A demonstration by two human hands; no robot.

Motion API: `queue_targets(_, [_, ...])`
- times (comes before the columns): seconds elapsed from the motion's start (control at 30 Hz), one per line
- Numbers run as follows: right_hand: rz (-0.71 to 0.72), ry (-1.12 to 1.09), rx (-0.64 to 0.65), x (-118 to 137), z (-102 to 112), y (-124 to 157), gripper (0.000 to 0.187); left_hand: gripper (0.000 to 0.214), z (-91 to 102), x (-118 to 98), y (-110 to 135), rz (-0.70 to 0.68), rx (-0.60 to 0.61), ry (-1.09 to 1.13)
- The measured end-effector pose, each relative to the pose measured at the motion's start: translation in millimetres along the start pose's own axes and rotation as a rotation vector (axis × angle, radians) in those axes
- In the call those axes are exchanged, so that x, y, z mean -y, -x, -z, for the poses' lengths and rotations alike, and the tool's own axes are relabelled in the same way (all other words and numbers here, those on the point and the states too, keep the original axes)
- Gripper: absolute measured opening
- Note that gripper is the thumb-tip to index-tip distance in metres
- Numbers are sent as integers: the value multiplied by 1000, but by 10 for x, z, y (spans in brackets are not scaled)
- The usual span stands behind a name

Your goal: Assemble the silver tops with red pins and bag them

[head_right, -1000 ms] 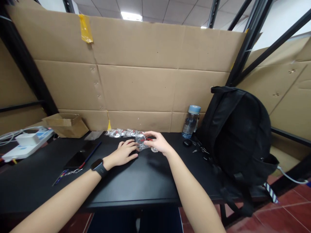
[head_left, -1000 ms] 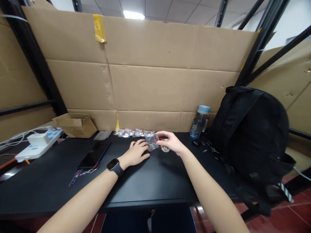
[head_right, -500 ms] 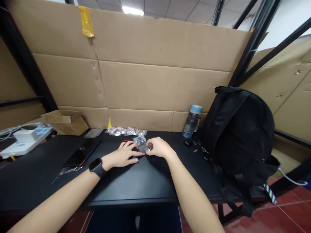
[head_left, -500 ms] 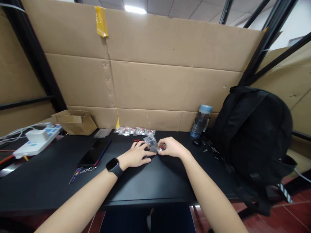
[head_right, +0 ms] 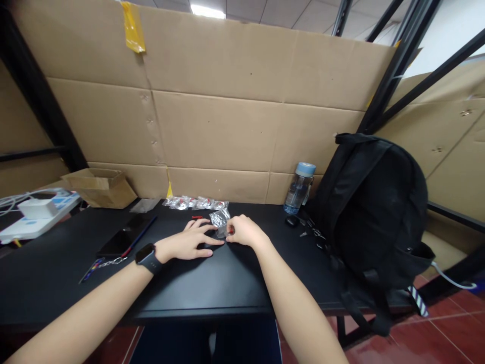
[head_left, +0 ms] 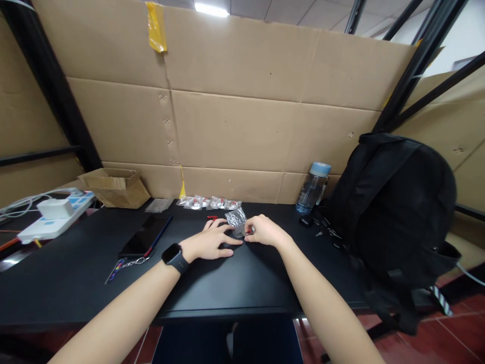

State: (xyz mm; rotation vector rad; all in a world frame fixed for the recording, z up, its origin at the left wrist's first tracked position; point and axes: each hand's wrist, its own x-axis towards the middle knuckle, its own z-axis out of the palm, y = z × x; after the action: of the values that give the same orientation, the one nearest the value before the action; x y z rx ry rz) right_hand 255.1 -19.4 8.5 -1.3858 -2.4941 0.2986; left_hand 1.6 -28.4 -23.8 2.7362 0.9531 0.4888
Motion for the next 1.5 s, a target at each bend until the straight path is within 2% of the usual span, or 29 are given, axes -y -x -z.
queue_targets(0.17, [-22,8,34,17,20,14,20,37,-23,0,-1,-12,-22,-1])
queue_targets(0.37, [-38,40,129,54,112,59,36,57,12,-66,-16,37,47,-41])
queue_targets(0.5, [-34,58,151,25,123,54,29,50,29,-66,-27,59,123,-99])
queue_targets(0.7, [26,83,34,-9,83,42,23,46,45,-60,-37,78,151,-105])
queue_targets(0.87, [103,98,-8,35,17,7,20,45,65,-61,-33,87,166,-103])
queue_targets(1.2, [-87,277,-224,64,-139,-123,37,46,76,-32,-13,125,235,-96])
queue_targets(1.5, [-207,321,-295,84,-276,-261,42,44,82,-53,-24,96,236,-82])
